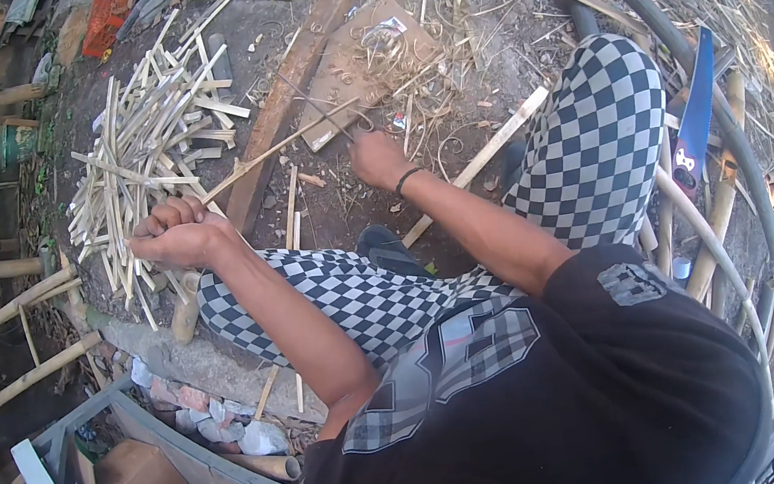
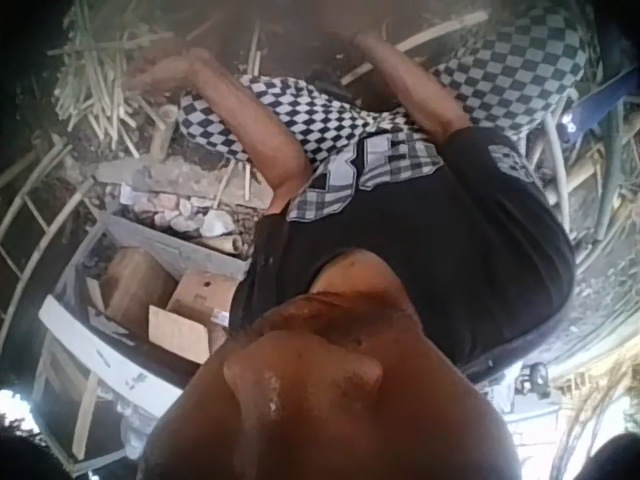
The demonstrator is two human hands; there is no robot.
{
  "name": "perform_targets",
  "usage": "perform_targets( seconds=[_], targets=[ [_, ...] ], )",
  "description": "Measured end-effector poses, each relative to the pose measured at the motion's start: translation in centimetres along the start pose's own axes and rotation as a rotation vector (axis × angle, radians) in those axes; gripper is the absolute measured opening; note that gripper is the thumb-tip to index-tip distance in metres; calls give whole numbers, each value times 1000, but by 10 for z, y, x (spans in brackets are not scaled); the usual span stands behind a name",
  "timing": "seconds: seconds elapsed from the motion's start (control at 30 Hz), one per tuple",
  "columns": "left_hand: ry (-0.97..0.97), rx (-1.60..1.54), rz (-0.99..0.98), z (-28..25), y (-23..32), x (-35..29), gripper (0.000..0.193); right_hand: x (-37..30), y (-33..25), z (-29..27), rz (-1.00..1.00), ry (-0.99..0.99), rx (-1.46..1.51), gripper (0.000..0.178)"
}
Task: The person shaves a thin strip of bamboo using a knife while holding it by hand.
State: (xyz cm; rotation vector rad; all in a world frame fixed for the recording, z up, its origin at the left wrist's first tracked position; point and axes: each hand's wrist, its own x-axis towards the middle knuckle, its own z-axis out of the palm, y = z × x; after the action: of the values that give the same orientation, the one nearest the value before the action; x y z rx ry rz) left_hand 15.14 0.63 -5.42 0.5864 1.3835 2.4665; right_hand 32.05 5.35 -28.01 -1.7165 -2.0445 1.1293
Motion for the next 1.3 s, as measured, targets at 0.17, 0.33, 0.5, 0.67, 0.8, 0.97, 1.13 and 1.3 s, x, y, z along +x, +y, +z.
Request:
perform_targets(
  seconds=[0.17, 0.33, 0.5, 0.67, 0.8, 0.97, 1.13, 1.3],
  targets=[
    [124, 15, -12, 10, 0, -3, 61, -24, -35, -35, -155, 78, 105, 32],
    [82, -46, -19, 11, -1, -4, 60, -49, -82, -60, -244, -27, 183, 34],
    [91, 62, 49, 11, 0, -9, 60, -68, -110, -67, -367, -5, 171, 29],
    [72, 55, 30, 34, -7, -25, 54, -7, -27, -36, -107, 94, 150, 35],
    [180, 111, 78, 23, -2, -22, 59, -45, -79, -47, -165, 10, 190, 35],
    [169, 117, 62, 27, 3, -22, 57, -22, -47, -22, -135, 100, 136, 29],
    [169, 109, 21, 31, -6, -22, 49, 9, 18, -6, 66, 86, 83, 33],
    [167, 124, 72, 24, 6, -19, 45, -16, -41, -16, -148, 98, 45, 27]
  ],
)
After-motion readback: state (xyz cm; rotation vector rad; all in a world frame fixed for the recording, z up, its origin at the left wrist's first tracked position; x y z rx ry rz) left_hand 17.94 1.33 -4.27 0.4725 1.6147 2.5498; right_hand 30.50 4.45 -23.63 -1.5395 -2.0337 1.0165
